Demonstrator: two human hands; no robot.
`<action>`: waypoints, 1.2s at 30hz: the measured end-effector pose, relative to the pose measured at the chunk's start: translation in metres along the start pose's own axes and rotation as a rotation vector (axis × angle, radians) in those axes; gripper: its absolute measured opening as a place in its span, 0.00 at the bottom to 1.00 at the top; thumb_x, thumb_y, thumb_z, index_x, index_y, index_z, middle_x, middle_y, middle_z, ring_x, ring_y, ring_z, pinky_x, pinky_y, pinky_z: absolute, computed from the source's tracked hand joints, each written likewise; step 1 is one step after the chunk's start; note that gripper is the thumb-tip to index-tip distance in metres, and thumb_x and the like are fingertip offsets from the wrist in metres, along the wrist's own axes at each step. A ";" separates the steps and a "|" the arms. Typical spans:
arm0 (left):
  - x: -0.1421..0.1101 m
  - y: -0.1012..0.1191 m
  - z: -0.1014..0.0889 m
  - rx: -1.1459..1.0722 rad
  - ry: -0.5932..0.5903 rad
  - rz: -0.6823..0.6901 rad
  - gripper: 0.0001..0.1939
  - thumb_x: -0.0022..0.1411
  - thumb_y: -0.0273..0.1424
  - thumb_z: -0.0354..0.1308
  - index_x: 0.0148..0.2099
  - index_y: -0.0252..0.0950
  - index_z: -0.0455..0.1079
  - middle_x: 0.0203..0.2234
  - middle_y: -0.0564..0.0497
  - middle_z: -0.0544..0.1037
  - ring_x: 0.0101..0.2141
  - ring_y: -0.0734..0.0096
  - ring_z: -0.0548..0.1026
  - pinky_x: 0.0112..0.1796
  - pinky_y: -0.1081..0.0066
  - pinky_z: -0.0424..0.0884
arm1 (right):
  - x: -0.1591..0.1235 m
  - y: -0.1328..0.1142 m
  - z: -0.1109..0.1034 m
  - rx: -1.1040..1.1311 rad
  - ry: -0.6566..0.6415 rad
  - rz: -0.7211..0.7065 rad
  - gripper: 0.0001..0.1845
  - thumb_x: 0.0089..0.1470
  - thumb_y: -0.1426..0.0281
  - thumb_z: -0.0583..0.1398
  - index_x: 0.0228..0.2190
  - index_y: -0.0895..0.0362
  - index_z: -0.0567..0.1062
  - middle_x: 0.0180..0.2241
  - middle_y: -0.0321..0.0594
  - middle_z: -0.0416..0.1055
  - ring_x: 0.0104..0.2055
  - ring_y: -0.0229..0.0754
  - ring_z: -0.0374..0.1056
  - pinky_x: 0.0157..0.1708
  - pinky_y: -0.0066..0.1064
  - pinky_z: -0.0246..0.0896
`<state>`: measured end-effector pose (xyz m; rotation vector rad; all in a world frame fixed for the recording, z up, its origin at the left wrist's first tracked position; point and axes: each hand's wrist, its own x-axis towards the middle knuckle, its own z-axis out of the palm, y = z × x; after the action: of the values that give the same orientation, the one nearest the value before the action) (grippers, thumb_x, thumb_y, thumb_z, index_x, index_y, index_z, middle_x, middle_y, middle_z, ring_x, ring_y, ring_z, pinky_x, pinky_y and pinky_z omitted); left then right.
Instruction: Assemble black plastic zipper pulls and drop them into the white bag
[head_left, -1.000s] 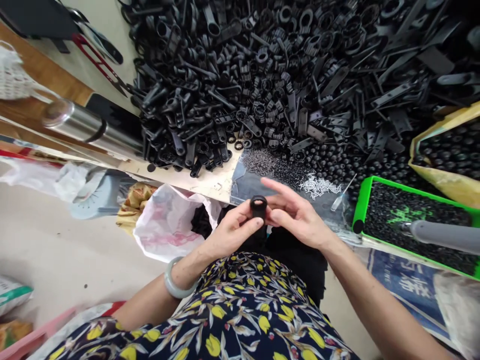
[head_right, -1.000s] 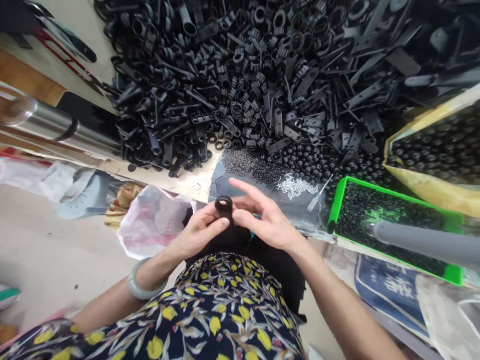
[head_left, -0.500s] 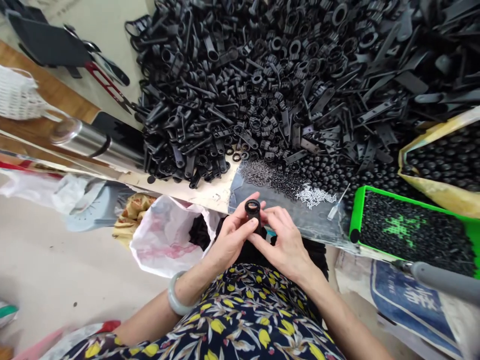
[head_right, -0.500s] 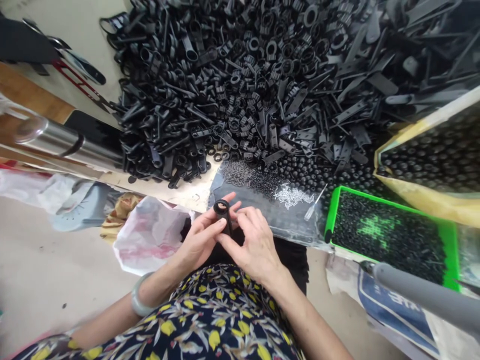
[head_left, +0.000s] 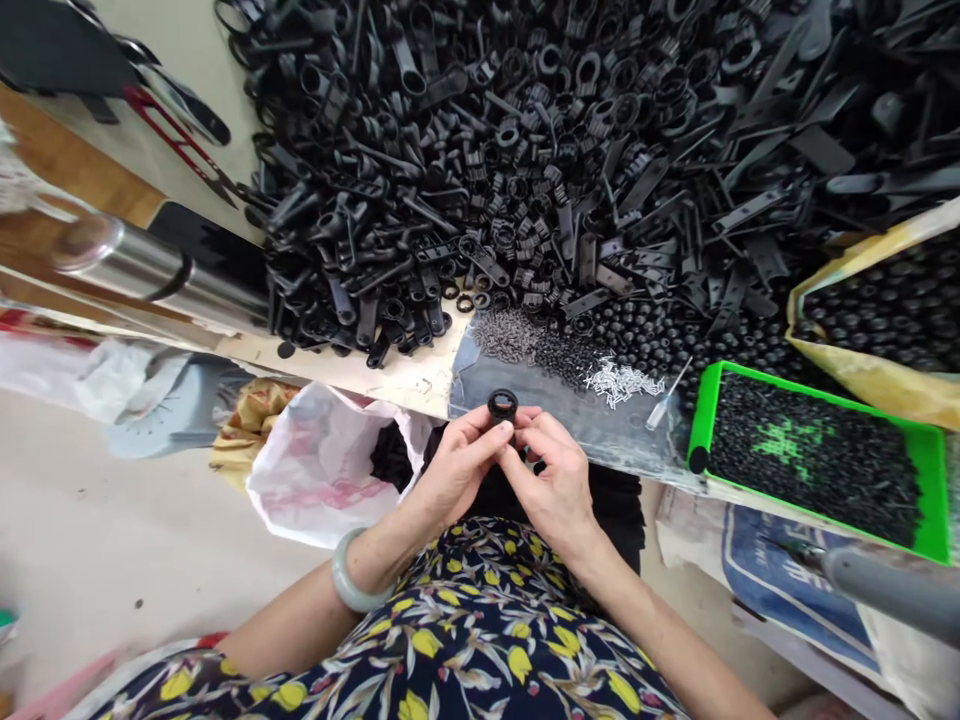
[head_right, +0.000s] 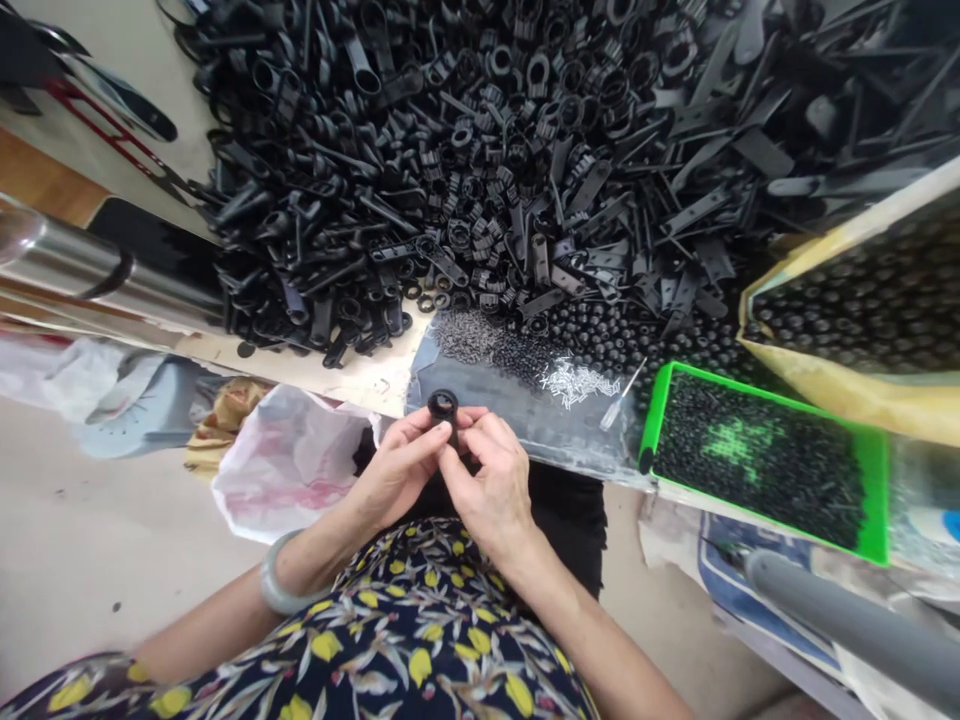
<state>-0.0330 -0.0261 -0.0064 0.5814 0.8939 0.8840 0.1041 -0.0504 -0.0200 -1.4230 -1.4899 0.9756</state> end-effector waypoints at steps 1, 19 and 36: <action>0.002 -0.001 -0.001 -0.016 -0.017 -0.014 0.17 0.66 0.36 0.67 0.54 0.35 0.80 0.55 0.40 0.81 0.53 0.56 0.79 0.57 0.61 0.72 | 0.000 0.001 0.000 -0.006 0.004 0.014 0.10 0.64 0.67 0.62 0.30 0.54 0.78 0.33 0.38 0.70 0.35 0.41 0.66 0.32 0.33 0.61; 0.001 0.011 0.002 0.354 -0.037 0.110 0.17 0.70 0.43 0.61 0.49 0.33 0.74 0.34 0.50 0.78 0.30 0.74 0.76 0.33 0.74 0.74 | 0.008 -0.001 -0.037 0.201 -0.064 0.129 0.27 0.62 0.55 0.65 0.59 0.47 0.72 0.55 0.44 0.73 0.50 0.47 0.74 0.50 0.43 0.75; 0.015 -0.003 -0.001 0.346 -0.011 0.124 0.17 0.69 0.43 0.61 0.50 0.34 0.76 0.34 0.50 0.78 0.30 0.73 0.74 0.29 0.76 0.70 | 0.022 0.010 -0.008 0.662 -0.181 0.291 0.28 0.60 0.59 0.68 0.60 0.48 0.74 0.53 0.41 0.77 0.43 0.41 0.75 0.39 0.31 0.76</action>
<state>-0.0278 -0.0146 -0.0152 0.9477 1.0175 0.8411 0.1150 -0.0281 -0.0249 -1.0879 -0.9427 1.6304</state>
